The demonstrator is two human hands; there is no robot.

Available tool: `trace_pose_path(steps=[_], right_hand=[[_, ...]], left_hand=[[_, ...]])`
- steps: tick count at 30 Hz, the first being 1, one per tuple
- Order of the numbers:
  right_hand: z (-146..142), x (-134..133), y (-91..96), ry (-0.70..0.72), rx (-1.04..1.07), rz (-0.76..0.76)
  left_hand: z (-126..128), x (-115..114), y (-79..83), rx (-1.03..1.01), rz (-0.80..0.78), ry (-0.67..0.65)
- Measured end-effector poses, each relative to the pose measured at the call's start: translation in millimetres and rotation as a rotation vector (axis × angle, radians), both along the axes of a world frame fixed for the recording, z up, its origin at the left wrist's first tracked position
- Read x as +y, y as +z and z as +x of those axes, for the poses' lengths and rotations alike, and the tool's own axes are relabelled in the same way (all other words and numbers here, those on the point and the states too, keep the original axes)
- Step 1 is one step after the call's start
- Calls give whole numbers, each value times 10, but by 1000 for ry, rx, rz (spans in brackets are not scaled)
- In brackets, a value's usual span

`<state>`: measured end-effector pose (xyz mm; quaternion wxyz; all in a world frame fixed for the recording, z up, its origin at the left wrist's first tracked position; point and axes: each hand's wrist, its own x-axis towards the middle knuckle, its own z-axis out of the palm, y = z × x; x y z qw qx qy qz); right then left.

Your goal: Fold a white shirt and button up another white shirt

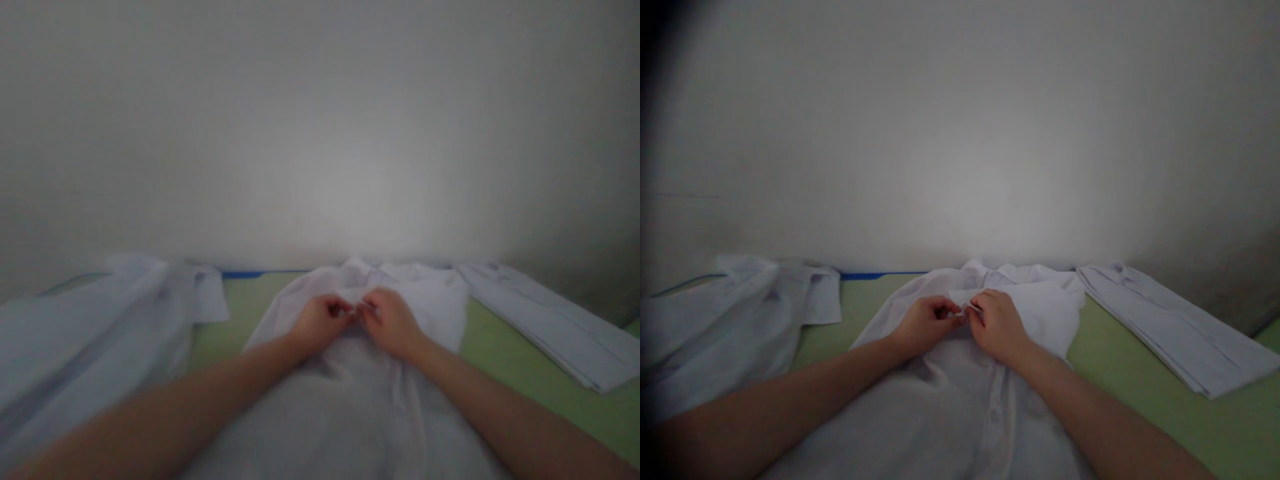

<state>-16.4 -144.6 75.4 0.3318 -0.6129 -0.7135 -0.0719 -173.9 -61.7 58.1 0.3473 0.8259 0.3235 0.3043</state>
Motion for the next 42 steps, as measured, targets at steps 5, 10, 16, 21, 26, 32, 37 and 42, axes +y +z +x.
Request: trace_pose_path(steps=[5,10,16,21,26,32,37,42], right_hand=[[-25,-6,-24,24,-29,-22],[-9,-14,20,-8,-36,-5],[17,-26,64,-59,-174,-66],[25,-30,118,-101,-116,-17],[-57,-101,163,-62,-127,58],[-103,-70,41,-19,-96,-37],[-43,-10,-26,-6,6,-127],[-35,-12,-13,-20,37,-157]], left_hand=[[13,-28,2,37,-98,-164],[28,-21,35,-63,47,-18],[-9,-72,111,-139,214,-56],[3,-102,91,-127,228,-127],[-11,-117,92,-183,257,-75],[-7,-98,101,-72,216,-76],[33,-82,74,-45,40,-102],[26,-60,56,-64,-132,-162]])
